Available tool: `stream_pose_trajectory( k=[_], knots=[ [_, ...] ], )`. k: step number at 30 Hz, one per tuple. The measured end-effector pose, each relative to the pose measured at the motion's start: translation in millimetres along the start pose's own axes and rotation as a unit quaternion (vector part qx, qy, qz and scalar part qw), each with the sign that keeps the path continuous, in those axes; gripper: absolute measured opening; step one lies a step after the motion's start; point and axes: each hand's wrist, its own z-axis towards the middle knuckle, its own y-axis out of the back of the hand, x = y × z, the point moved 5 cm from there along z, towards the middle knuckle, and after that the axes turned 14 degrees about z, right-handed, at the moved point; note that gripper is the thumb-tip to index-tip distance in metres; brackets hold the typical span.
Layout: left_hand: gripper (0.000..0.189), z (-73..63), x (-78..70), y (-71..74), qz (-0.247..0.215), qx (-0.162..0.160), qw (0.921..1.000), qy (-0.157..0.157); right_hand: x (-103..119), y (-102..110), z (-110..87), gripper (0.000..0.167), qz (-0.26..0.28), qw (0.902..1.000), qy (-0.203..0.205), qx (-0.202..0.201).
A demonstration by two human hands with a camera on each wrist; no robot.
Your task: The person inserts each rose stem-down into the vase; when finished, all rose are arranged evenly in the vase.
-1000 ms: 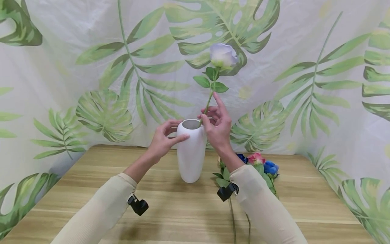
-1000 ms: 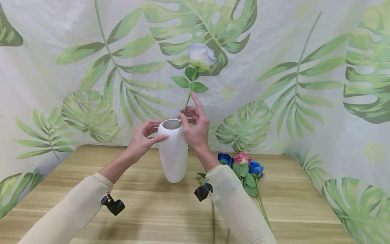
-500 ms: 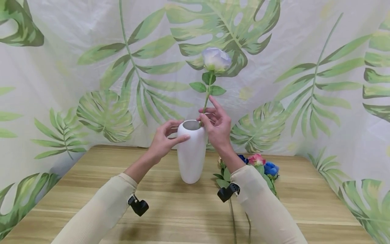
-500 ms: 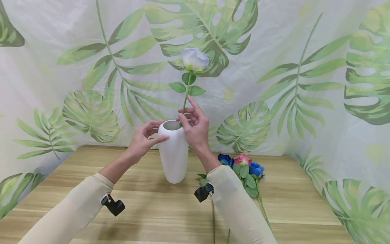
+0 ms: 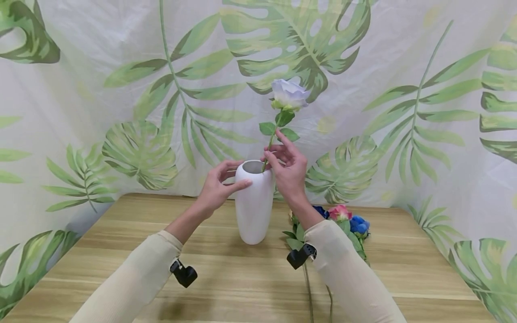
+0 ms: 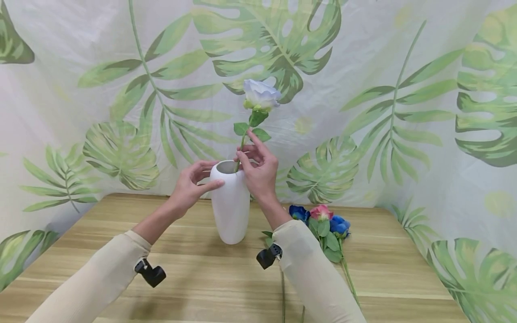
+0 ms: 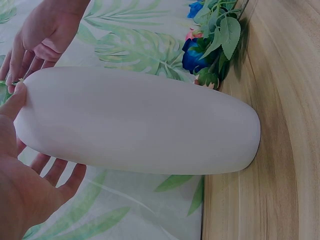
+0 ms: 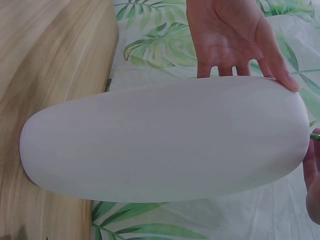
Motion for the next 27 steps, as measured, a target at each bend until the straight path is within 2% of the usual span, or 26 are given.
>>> stream_pose_trajectory(
  k=[6, 12, 20, 27],
  knots=[
    [0.049, -0.5, -0.6, -0.6, -0.002, 0.003, 1.0, 0.001, -0.5, 2.0, -1.2, 0.054, -0.018, 0.9997, -0.003, -0.016],
    [0.048, -1.2, -0.2, 0.0, -0.002, 0.002, 1.0, 0.004, -1.0, 1.9, -1.8, 0.057, -0.022, 0.9997, -0.012, -0.007],
    [0.048, -1.3, -0.7, 0.0, -0.001, 0.001, 1.0, 0.005, -3.4, 1.9, -5.3, 0.049, -0.065, 0.9979, 0.002, 0.001],
    [0.048, -1.8, -1.2, 0.3, 0.0, 0.001, 1.0, 0.003, -7.9, 3.3, -11.4, 0.045, -0.066, 0.9978, 0.001, -0.004]
  ],
)
